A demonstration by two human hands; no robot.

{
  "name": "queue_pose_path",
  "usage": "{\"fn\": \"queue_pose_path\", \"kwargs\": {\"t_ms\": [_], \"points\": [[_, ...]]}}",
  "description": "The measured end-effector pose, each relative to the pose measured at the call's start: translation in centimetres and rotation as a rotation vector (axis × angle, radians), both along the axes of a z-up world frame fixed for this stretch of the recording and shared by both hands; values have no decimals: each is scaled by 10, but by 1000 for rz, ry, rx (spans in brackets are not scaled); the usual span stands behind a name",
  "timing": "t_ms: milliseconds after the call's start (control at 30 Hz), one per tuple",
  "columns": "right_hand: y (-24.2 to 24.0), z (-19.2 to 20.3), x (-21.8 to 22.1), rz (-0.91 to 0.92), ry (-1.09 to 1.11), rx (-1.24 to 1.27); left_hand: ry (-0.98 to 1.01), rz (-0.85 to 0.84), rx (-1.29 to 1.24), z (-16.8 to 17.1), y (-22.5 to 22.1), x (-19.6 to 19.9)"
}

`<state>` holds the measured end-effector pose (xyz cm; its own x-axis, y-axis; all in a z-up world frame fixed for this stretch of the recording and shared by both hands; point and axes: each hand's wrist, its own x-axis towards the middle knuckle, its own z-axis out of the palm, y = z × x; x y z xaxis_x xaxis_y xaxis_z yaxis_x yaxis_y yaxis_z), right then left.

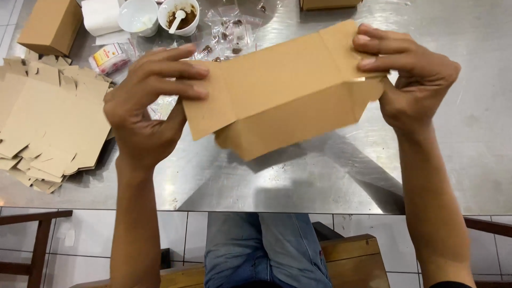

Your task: Assembling a cardboard box by folding its pre-cut flaps and tucking them into designated slots.

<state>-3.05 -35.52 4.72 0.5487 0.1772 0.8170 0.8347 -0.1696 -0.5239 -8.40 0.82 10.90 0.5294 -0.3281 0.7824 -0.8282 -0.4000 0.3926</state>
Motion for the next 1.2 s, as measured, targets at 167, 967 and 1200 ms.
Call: {"fn": "queue_pose_path", "kwargs": {"t_ms": [167, 967, 1200], "points": [[3, 25, -6, 169, 102, -343, 15, 58, 126, -29, 23, -4], [54, -22, -7, 190, 469, -884, 821, -113, 826, -90, -43, 68], [60, -44, 4, 141, 365, -933, 800, -141, 612, -107, -37, 78]]}}
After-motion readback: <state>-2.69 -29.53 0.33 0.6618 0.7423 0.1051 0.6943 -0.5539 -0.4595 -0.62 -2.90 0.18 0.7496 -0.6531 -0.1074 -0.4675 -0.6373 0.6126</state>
